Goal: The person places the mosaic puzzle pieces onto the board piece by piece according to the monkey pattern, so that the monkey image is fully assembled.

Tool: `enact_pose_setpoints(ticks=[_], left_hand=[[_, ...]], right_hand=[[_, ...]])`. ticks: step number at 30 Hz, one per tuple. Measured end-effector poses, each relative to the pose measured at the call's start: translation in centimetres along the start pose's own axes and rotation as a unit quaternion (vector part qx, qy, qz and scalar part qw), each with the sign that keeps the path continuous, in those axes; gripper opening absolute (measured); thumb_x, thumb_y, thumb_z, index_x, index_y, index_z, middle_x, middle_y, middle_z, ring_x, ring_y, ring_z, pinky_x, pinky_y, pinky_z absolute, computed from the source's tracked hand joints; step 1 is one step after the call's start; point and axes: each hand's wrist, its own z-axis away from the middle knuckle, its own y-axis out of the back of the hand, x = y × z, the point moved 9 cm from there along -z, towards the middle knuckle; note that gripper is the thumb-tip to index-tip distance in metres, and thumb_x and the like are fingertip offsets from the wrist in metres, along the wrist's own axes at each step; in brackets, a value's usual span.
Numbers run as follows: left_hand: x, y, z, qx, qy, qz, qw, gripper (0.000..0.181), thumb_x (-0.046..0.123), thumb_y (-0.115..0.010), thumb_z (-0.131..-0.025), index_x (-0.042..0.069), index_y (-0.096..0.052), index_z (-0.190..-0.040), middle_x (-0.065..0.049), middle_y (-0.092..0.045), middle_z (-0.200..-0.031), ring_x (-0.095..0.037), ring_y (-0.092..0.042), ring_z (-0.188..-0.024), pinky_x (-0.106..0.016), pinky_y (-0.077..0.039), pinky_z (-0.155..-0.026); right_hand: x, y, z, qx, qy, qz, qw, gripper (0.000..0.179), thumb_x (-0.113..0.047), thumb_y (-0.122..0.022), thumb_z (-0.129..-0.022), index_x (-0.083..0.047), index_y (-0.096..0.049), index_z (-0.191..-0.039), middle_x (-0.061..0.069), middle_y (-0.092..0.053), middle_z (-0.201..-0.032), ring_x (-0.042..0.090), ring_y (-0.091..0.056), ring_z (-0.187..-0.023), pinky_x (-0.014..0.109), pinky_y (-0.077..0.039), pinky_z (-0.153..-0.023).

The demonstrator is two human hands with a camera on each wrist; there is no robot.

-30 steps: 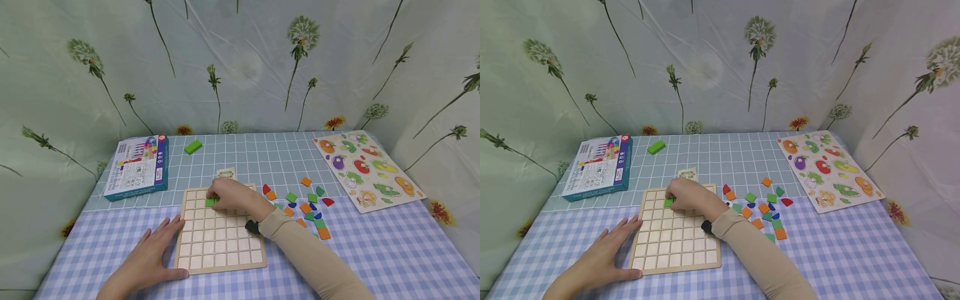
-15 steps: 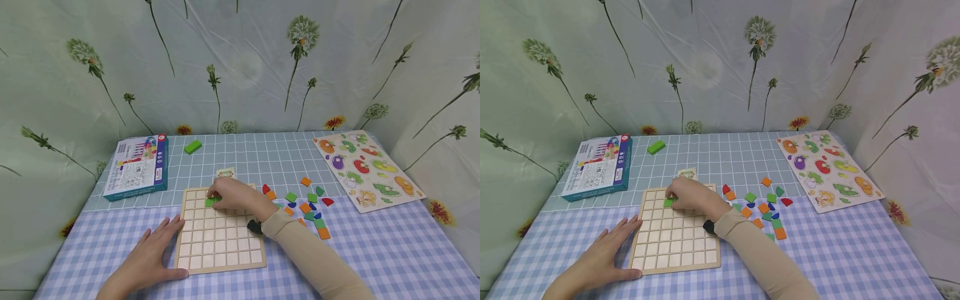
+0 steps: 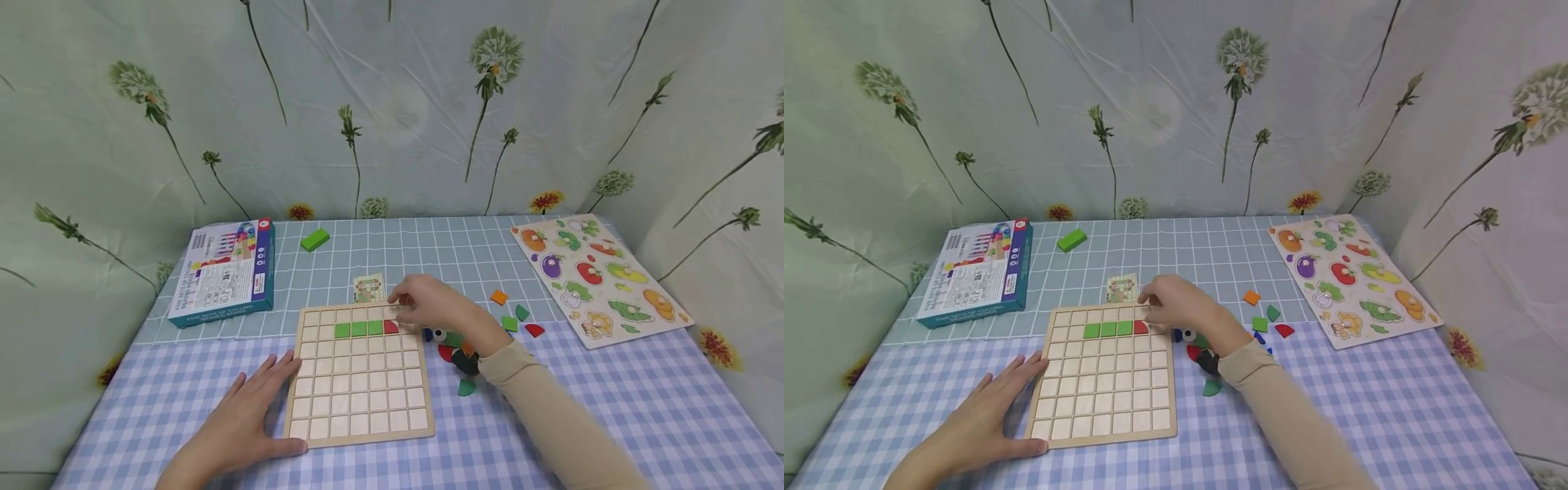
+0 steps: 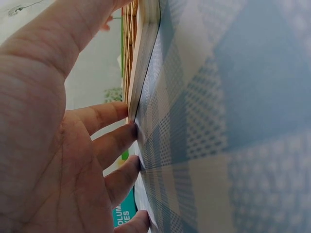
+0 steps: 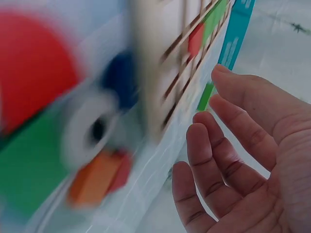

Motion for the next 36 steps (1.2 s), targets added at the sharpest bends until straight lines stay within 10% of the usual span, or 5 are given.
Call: enact_pose_setpoints(ticks=[12, 36], left_hand=[[0.2, 0.1, 0.1, 0.004, -0.004, -0.002, 1.0, 0.127, 0.087, -0.082, -0.064, 0.021, -0.042, -0.165, -0.007, -0.042, -0.173, -0.044, -0.038, -0.159, -0.084, -0.029, -0.116], [0.4, 0.1, 0.1, -0.003, -0.005, -0.007, 1.0, 0.127, 0.084, -0.084, -0.065, 0.022, -0.04, -0.166, -0.006, -0.041, -0.174, -0.044, -0.037, -0.159, -0.083, -0.029, -0.117]], right_hand=[[5.3, 1.7, 2.7, 0.021, -0.047, 0.006, 0.9987, 0.023, -0.01, -0.076, -0.099, -0.008, -0.079, -0.122, 0.006, -0.075, -0.108, 0.018, -0.063, -0.093, 0.035, -0.061, -0.088], [6.7, 1.6, 3.0, -0.006, -0.051, 0.009, 0.9986, 0.029, 0.0, -0.068, -0.099, -0.015, -0.082, -0.121, 0.007, -0.073, -0.112, 0.022, -0.066, -0.1, 0.041, -0.062, -0.097]])
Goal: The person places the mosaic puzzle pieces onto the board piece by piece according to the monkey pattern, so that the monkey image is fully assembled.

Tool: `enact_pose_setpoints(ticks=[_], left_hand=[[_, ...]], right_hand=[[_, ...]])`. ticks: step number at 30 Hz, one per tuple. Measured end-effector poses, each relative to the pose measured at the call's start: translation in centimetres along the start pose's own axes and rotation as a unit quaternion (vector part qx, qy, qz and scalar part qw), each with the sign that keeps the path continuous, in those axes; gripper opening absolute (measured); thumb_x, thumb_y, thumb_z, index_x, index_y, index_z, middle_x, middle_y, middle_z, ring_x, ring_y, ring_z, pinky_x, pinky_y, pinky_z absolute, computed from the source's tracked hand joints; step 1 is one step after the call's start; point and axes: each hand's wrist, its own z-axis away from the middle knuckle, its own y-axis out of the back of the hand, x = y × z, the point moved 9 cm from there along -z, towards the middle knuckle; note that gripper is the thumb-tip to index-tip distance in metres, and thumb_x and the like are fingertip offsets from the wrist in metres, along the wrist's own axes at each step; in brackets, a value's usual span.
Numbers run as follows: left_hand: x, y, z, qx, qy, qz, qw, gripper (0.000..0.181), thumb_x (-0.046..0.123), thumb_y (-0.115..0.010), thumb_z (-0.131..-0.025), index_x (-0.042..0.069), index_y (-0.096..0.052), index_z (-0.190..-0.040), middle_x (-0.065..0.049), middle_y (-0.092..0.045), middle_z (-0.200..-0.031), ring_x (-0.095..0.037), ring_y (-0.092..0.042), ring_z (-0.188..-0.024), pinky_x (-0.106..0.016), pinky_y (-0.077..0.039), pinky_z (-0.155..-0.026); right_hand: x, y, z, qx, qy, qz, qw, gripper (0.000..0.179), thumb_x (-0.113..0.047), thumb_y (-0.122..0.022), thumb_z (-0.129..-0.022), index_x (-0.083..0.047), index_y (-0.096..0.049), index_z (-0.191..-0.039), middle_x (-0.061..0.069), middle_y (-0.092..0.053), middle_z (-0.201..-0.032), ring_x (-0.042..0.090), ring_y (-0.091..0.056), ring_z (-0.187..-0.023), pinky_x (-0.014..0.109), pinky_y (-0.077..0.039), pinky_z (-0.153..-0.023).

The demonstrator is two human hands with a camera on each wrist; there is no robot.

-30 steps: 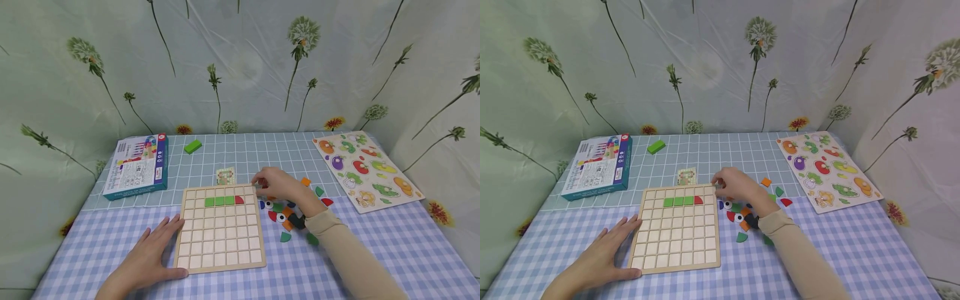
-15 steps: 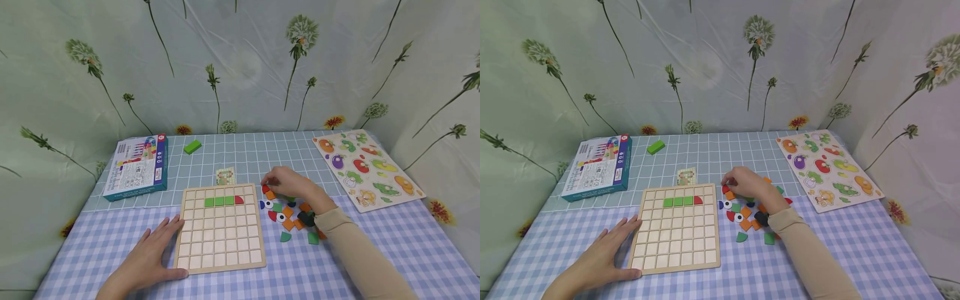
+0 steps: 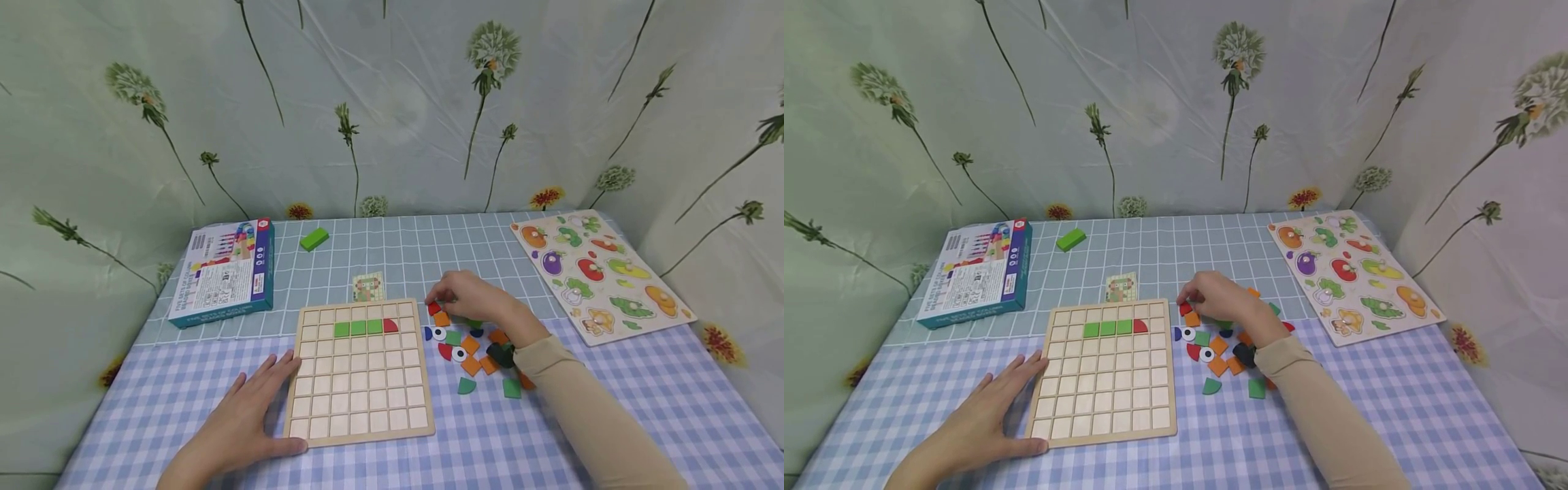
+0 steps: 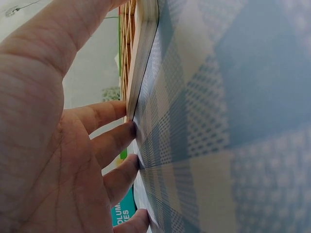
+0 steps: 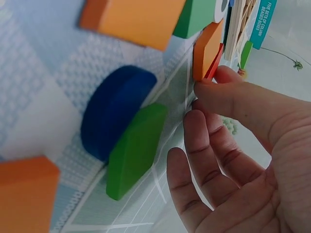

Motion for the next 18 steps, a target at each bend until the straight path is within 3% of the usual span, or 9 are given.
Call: enact_pose_setpoints(ticks=[18], left_hand=[[-0.14, 0.03, -0.1, 0.005, 0.007, 0.0, 1.0, 0.126, 0.086, -0.083, -0.064, 0.023, -0.042, -0.165, -0.005, -0.042, -0.173, -0.042, -0.037, -0.16, -0.083, -0.029, -0.117]], right_hand=[[-0.05, -0.07, -0.37, -0.012, -0.005, 0.01, 0.9999, 0.027, -0.007, -0.075, -0.097, -0.015, -0.081, -0.122, 0.004, -0.07, -0.108, 0.021, -0.06, -0.097, 0.036, -0.059, -0.092]])
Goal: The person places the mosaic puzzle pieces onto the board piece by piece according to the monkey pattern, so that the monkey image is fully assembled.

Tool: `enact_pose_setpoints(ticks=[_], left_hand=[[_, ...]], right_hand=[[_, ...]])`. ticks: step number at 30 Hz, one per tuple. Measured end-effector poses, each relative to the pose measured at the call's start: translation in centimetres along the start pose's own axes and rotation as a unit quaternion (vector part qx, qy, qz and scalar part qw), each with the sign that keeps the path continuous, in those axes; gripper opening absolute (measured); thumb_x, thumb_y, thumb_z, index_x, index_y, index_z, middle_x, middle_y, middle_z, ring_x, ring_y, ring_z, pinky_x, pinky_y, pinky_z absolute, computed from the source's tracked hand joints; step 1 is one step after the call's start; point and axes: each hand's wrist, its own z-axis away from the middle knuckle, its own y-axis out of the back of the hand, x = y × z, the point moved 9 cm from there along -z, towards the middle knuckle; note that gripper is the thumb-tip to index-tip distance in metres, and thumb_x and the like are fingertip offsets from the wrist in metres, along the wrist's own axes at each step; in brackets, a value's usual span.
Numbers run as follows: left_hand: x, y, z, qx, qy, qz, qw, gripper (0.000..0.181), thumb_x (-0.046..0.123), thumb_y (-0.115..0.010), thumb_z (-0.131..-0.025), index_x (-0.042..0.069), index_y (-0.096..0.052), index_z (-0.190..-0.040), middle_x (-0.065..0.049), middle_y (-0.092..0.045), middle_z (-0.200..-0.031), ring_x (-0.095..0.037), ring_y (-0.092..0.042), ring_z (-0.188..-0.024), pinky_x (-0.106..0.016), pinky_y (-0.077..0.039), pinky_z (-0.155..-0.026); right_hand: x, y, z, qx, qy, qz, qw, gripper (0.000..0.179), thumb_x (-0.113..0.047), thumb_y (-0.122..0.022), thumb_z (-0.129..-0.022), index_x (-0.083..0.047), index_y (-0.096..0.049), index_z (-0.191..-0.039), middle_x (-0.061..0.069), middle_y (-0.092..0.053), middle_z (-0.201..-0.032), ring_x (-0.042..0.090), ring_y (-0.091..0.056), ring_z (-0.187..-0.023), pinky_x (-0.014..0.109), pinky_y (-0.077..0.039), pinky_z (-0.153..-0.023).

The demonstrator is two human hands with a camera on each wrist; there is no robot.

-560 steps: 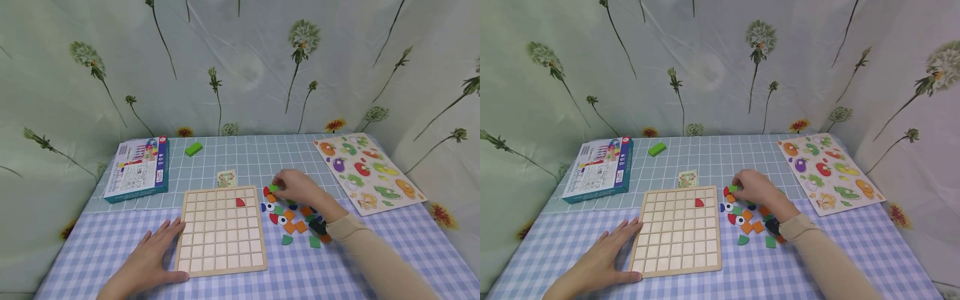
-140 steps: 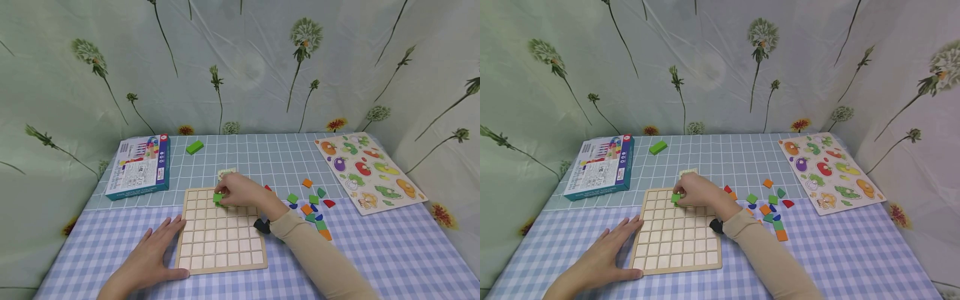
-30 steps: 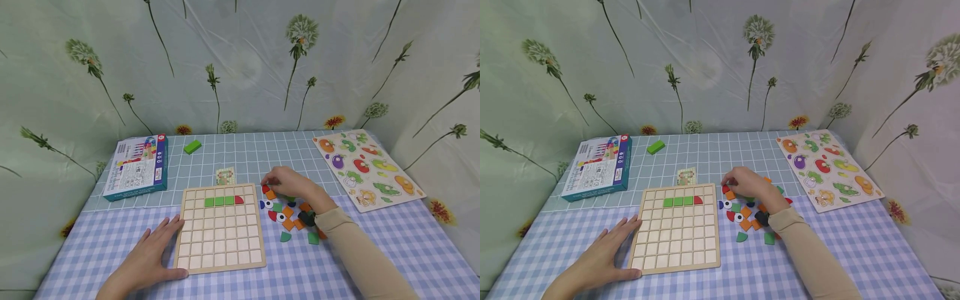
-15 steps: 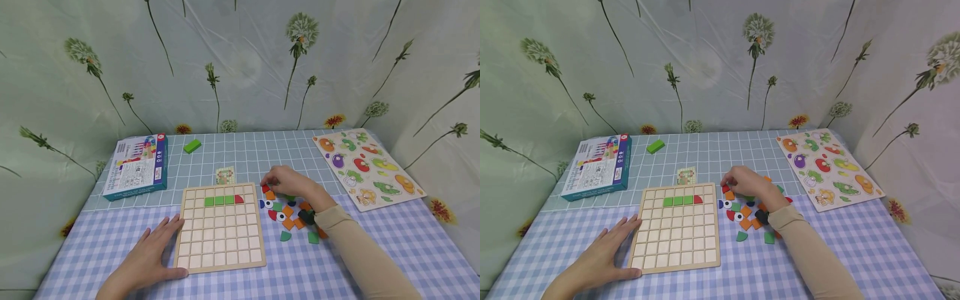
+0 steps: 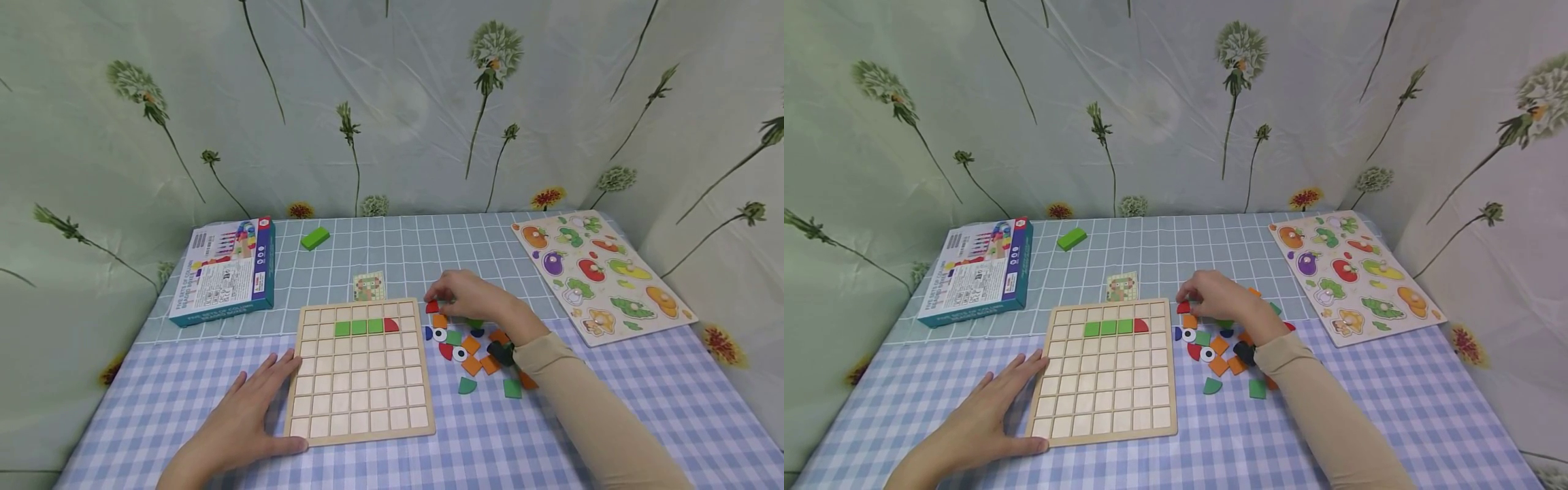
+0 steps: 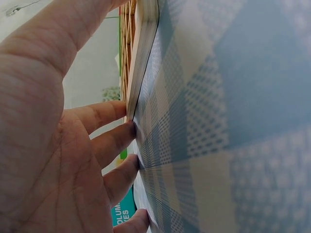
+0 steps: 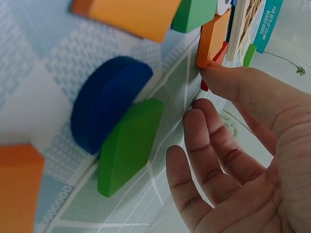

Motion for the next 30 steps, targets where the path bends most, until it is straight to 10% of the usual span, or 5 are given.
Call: enact_pose_setpoints(ticks=[30], left_hand=[[0.1, 0.06, 0.1, 0.003, -0.006, -0.003, 1.0, 0.125, 0.084, -0.085, -0.064, 0.024, -0.041, -0.165, -0.006, -0.041, -0.173, -0.042, -0.038, -0.16, -0.083, -0.03, -0.117]], right_hand=[[0.2, 0.33, -0.73, 0.003, 0.006, 0.027, 0.9996, 0.025, -0.011, -0.08, -0.095, -0.01, -0.079, -0.12, 0.006, -0.07, -0.109, 0.02, -0.06, -0.097, 0.038, -0.06, -0.097]])
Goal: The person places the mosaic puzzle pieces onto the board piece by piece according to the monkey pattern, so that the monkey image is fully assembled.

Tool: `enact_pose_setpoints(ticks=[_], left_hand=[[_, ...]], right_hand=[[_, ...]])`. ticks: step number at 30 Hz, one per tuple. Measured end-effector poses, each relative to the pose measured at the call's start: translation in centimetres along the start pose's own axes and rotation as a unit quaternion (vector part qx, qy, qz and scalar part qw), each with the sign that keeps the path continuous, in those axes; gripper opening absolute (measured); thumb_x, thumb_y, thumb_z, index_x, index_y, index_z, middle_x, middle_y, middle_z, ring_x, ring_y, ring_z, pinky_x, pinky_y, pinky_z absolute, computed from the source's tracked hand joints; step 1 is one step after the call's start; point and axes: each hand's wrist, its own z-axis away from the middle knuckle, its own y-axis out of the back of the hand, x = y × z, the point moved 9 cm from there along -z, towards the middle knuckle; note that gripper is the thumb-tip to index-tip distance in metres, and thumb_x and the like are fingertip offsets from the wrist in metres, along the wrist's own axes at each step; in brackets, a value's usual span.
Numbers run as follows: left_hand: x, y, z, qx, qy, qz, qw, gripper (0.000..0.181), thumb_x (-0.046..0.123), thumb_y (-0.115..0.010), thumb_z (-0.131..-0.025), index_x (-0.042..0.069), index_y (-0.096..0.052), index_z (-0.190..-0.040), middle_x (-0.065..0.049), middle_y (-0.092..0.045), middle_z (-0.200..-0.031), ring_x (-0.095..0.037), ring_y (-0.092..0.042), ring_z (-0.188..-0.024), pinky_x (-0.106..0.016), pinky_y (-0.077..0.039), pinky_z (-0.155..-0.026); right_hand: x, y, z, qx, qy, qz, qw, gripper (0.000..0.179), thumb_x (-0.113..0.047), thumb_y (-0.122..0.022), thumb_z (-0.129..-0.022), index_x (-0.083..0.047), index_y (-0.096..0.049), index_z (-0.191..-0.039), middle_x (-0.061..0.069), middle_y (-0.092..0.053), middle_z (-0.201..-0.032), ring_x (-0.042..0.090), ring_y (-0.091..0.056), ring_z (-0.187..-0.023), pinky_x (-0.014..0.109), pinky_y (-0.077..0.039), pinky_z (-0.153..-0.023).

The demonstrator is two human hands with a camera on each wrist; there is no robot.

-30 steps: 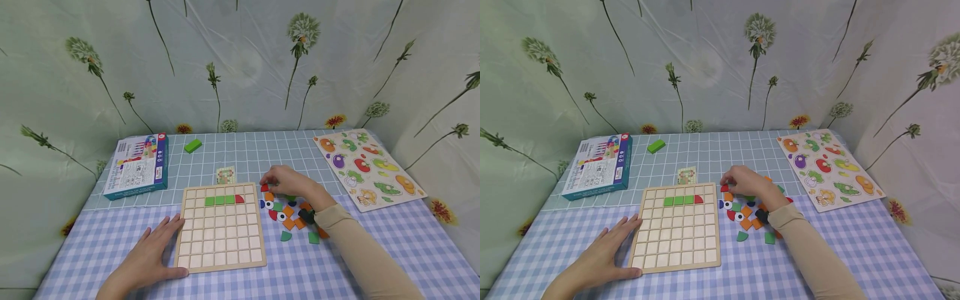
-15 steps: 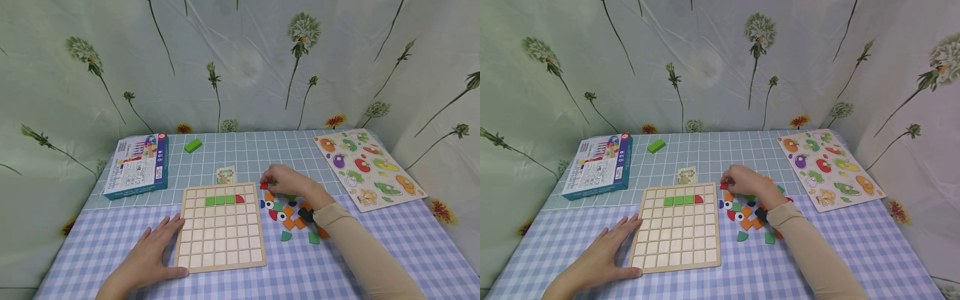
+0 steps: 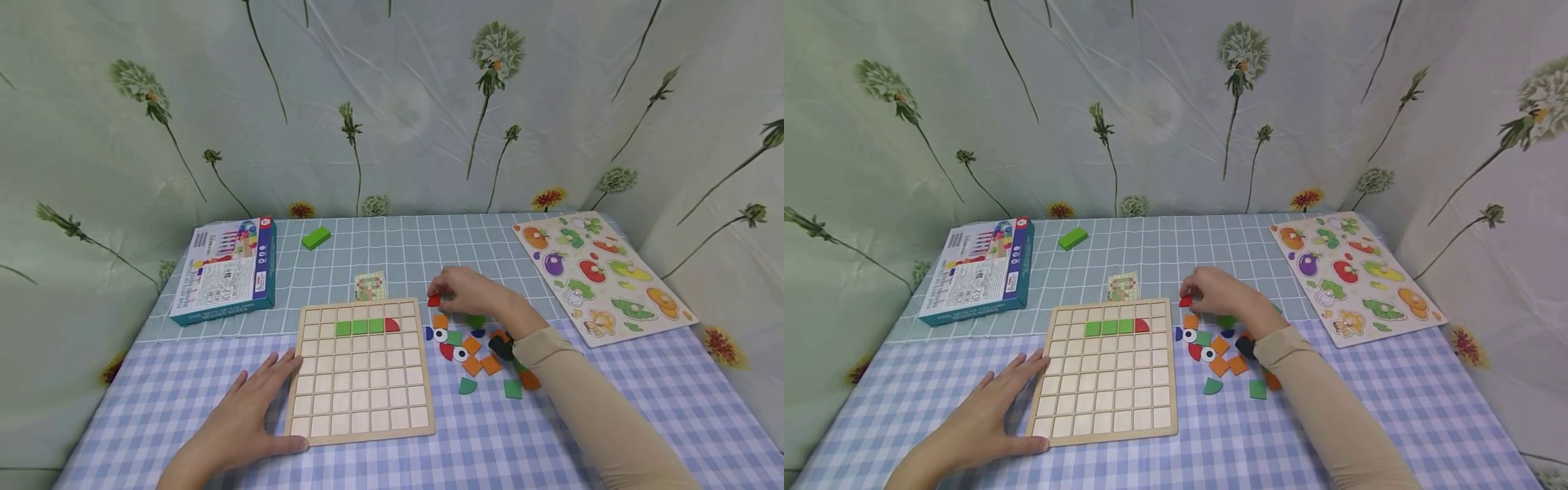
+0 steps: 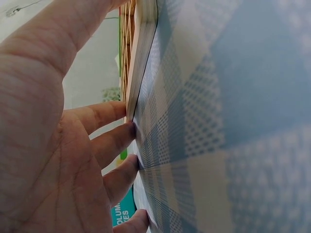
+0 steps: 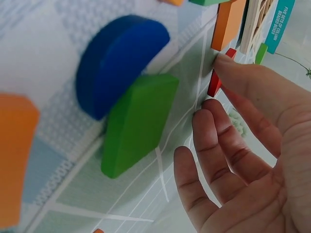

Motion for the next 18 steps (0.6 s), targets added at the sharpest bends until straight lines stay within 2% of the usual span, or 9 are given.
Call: enact_pose_setpoints(ticks=[6, 18], left_hand=[[-0.09, -0.02, -0.04, -0.004, 0.005, 0.009, 0.9999, 0.125, 0.082, -0.086, -0.064, 0.023, -0.041, -0.165, -0.005, -0.04, -0.174, -0.043, -0.036, -0.16, -0.083, -0.028, -0.118], [0.13, 0.14, 0.08, 0.006, -0.008, 0.002, 0.9999, 0.125, 0.082, -0.086, -0.065, 0.022, -0.042, -0.165, -0.007, -0.042, -0.173, -0.044, -0.039, -0.159, -0.084, -0.031, -0.115]], right_hand=[[0.06, 0.05, -0.05, 0.002, -0.004, -0.001, 1.0, 0.024, -0.013, -0.081, -0.096, -0.01, -0.079, -0.12, 0.006, -0.07, -0.111, 0.019, -0.062, -0.097, 0.039, -0.061, -0.099], [0.18, 0.28, -0.11, 0.012, -0.001, 0.007, 0.9999, 0.02, -0.015, -0.081, -0.096, -0.009, -0.08, -0.116, 0.005, -0.071, -0.11, 0.018, -0.062, -0.095, 0.036, -0.061, -0.097]])
